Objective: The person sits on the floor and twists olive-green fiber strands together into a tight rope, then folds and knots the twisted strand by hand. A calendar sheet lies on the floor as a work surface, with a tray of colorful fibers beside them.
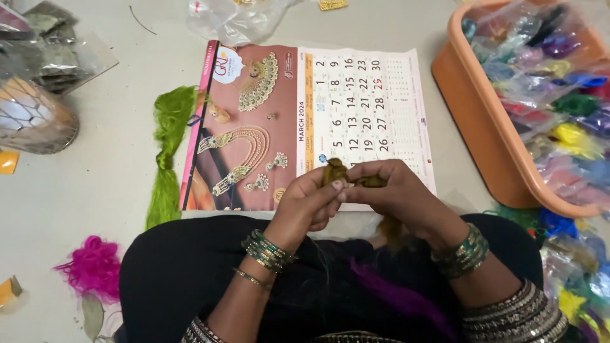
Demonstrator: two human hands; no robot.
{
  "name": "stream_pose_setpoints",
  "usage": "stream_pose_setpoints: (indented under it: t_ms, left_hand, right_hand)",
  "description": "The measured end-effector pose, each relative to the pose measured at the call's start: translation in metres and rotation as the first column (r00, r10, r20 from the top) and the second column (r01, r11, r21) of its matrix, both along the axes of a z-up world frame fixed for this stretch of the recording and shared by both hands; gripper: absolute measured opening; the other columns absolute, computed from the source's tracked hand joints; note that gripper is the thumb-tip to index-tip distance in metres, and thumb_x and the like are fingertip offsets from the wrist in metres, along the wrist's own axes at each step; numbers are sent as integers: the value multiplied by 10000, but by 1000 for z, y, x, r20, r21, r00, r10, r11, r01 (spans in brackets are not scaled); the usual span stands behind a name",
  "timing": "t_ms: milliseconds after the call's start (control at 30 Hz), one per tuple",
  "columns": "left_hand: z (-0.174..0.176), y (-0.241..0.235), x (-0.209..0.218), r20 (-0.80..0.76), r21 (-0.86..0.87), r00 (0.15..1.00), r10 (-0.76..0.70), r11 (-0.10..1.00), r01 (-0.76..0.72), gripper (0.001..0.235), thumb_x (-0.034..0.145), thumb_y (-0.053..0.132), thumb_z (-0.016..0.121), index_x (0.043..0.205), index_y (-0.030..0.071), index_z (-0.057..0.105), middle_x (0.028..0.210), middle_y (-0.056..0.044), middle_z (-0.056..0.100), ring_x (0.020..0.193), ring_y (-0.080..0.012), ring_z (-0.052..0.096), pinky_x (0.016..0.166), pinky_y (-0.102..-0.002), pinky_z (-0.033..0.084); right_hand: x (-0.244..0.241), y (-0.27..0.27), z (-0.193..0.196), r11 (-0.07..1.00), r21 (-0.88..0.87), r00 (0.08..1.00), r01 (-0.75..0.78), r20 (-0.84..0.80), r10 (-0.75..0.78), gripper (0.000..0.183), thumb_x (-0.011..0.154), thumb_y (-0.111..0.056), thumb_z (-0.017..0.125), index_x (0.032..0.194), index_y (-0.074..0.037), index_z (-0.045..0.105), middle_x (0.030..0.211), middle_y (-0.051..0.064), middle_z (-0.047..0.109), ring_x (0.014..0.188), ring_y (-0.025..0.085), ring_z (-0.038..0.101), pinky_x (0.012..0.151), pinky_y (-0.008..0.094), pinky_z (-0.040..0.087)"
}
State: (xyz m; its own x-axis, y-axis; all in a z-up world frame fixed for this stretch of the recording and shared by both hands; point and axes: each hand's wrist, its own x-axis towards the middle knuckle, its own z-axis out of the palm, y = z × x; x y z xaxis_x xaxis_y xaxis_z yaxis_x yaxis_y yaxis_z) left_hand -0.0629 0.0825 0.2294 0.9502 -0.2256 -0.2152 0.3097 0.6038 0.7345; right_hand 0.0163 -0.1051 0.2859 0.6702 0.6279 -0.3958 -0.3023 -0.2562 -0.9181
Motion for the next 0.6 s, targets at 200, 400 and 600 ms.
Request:
stream_pose_setpoints:
  t_ms: [200, 400, 600]
  left_hand:
    - [6, 3, -2, 17, 32, 998, 68, 997, -69, 150, 975, 146, 666, 1018, 3, 660, 688, -46, 644, 384, -14, 310, 357, -206, 198]
    - [17, -3, -9, -36, -8, 998, 57, 998, -57, 133, 964, 132, 672, 1011, 8, 682, 738, -69, 700, 383, -12, 316, 369, -208, 230]
    - [5, -6, -8, 70, 202, 997, 45, 978, -58, 164, 996, 186, 651, 1038, 29, 662, 684, 21, 607, 420, -3, 344, 373, -192, 221]
  right_hand:
    - [-3, -3, 1, 1000, -11, 1000, -19, -1, 19, 176, 927, -116, 741, 1043, 16, 751, 846, 59, 725, 680, 71, 538, 600, 224, 429]
    - [-9, 0, 13, 992, 80, 990, -98, 109, 89, 121, 929, -102, 709, 957, 15, 721, 851, 51, 753, 786, 77, 677, 749, 223, 555]
    - [-7, -4, 6, 995, 38, 977, -93, 195, 84, 136, 889, -76, 742, 981, 24, 730, 875, 39, 753, 802, 82, 676, 732, 235, 557]
